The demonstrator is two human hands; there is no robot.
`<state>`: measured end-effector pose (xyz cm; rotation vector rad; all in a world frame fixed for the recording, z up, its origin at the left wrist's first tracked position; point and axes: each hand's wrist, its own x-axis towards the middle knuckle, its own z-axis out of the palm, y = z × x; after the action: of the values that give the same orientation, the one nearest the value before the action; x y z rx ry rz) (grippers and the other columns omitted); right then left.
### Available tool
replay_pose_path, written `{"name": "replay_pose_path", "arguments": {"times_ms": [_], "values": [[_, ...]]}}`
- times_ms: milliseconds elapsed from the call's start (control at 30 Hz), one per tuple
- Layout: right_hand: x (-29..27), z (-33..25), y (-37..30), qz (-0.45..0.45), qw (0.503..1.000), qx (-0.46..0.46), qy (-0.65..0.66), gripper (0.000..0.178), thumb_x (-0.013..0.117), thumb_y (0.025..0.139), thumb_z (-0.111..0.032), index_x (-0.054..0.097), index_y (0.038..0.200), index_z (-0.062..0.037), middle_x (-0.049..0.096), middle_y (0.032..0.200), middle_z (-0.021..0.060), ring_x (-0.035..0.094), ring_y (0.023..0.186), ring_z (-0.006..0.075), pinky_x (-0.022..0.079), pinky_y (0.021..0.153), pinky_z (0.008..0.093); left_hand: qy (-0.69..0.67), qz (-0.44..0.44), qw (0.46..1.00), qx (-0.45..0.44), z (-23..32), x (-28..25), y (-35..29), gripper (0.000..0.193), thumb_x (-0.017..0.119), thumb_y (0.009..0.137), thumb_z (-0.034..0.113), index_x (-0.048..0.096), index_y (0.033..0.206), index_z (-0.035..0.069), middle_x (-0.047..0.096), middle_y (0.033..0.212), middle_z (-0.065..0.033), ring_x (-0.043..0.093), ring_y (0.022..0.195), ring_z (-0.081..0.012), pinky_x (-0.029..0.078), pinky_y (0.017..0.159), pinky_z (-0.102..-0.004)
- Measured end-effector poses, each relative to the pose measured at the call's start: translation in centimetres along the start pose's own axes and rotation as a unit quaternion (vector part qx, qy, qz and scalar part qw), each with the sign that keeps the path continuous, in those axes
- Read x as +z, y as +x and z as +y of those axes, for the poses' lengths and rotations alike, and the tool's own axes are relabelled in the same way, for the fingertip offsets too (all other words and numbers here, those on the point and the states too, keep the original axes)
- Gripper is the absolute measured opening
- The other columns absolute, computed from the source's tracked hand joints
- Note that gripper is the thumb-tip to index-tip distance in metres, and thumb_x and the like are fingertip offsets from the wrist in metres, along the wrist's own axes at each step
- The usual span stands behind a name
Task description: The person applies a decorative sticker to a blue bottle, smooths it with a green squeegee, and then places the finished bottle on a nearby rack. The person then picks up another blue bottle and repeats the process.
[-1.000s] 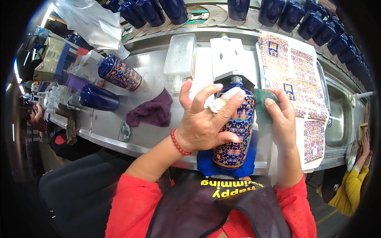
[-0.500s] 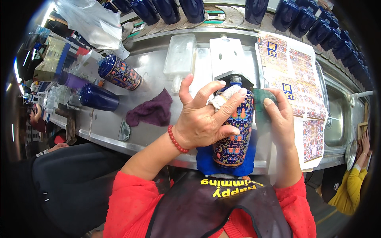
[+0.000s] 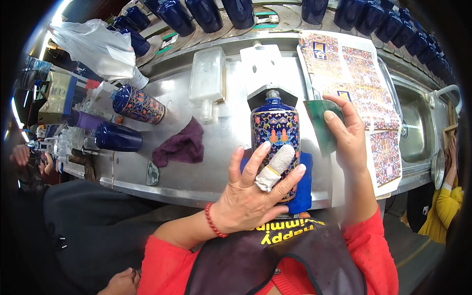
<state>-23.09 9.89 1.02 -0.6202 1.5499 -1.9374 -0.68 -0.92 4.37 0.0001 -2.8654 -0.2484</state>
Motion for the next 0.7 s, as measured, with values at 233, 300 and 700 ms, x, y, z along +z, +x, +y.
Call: {"name": "replay_pose_path", "arguments": {"times_ms": [233,300,700], "values": [[0.0,-0.5,-0.2,-0.008,1.0,-0.022,-0.012,0.032,0.065,0.097,-0.008,0.06,0.128,-0.0011,0.067,0.107,0.0042,0.062,0.093,0.0077,0.053,0.08,0.0226,-0.104,0.164,0.98,-0.041,-1.7,5.0,-3.1,0.09,0.081,0.081,0.047,0.043,0.15,0.002,0.047,0.149,-0.0286,0.044,0.14,-0.0478,0.016,0.121,-0.0611],[0.0,-0.5,-0.5,-0.002,1.0,0.004,0.006,0.031,0.065,0.097,-0.008,0.06,0.127,-0.0011,0.067,0.107,0.0042,0.062,0.092,0.0076,0.053,0.08,0.0224,-0.169,0.171,0.969,-0.054,-2.2,4.9,-3.6,0.095,0.07,0.085,0.059,0.037,0.154,0.001,0.044,0.152,-0.0264,0.039,0.143,-0.047,0.011,0.121,-0.0604],[-0.1,-0.1,-1.2,-0.02,1.0,0.0,0.0,0.03,0.065,0.098,-0.009,0.06,0.127,-0.0004,0.067,0.105,0.0038,0.062,0.091,0.0074,0.052,0.08,0.0222,-0.071,0.139,0.988,-0.008,-8.1,2.5,1.9,0.097,0.038,0.093,0.079,0.042,0.154,0.004,0.064,0.133,-0.0119,0.036,0.141,-0.0321,0.001,0.12,-0.0583]]}}
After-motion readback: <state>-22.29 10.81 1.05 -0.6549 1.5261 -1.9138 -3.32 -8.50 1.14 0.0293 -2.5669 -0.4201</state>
